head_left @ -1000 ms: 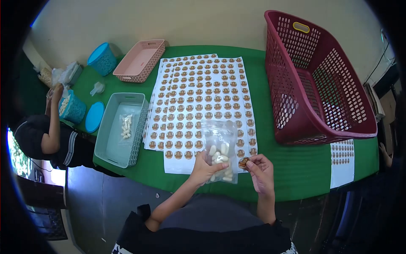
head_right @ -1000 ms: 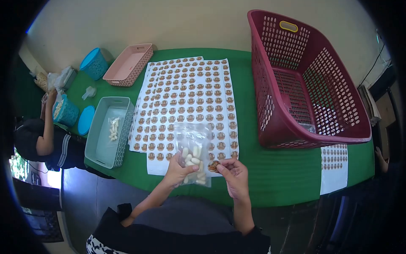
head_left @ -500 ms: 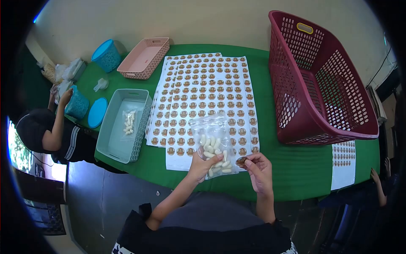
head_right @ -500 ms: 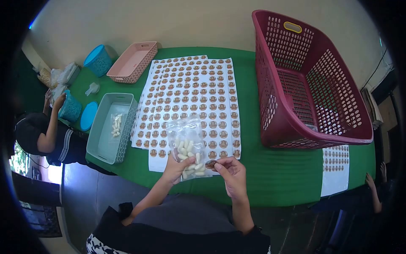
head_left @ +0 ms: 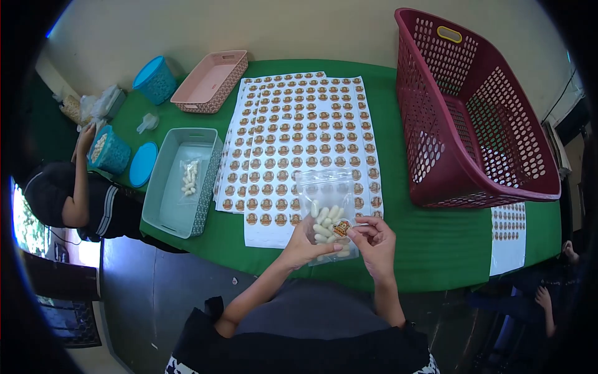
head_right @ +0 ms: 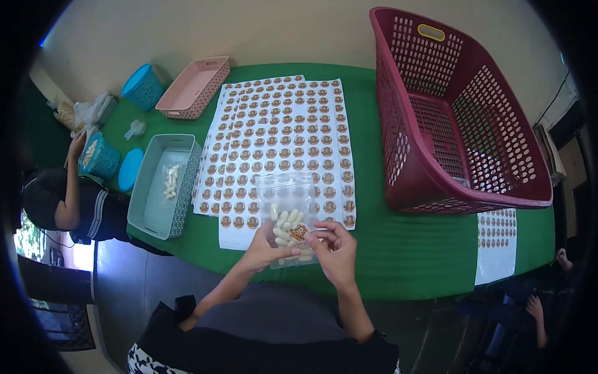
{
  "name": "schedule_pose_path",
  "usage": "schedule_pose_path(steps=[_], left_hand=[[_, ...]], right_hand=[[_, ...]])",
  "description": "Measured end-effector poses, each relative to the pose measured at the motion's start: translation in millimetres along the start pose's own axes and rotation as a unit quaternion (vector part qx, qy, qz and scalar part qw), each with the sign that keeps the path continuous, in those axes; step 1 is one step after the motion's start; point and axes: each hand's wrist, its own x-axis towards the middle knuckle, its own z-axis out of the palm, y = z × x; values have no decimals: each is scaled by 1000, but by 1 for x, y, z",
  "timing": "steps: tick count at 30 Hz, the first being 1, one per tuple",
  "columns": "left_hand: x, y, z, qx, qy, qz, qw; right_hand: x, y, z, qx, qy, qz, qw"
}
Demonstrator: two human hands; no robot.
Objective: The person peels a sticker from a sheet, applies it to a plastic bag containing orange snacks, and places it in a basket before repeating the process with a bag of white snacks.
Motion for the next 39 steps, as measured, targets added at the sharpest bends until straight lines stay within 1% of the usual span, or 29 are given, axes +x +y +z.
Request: schedule_pose_path(steps=[2,6,8,10,12,13,15,16,18,27,39], left_hand=[[-1,4,3,6,-19,13,1000],[0,3,3,-3,-5,7,1000],[0,4,3,-7,1,-27,1000],[0,7,2,-6,1,-38,999],[-1,6,1,-4,0,-50,999],[0,4,0,-3,4,-52,999],[0,3,0,-1,8,-54,998],[-1,4,1,2,9,-55,998],[-1,4,1,4,10,-57,998],[0,2,0,5,0,-26,1000],[0,-1,-1,15,7,-22,1000]], right_hand=[[2,0,3,-19,0,-8,1000],[4,-1,5,-69,-11,-20,997],[6,-2,4,-82,-22,-16,996],[7,-4,3,-95,-32,-11,995],[9,-10,1,-168,-66,-39,983],[10,-12,0,-168,-66,-38,983],[11,-14,-1,-211,-83,-74,971],[12,-13,0,-210,-83,-73,971],[13,-12,0,-222,-78,-101,967],[13,-6,-2,-244,-79,-129,958],[14,-7,-2,-273,-94,-143,947]])
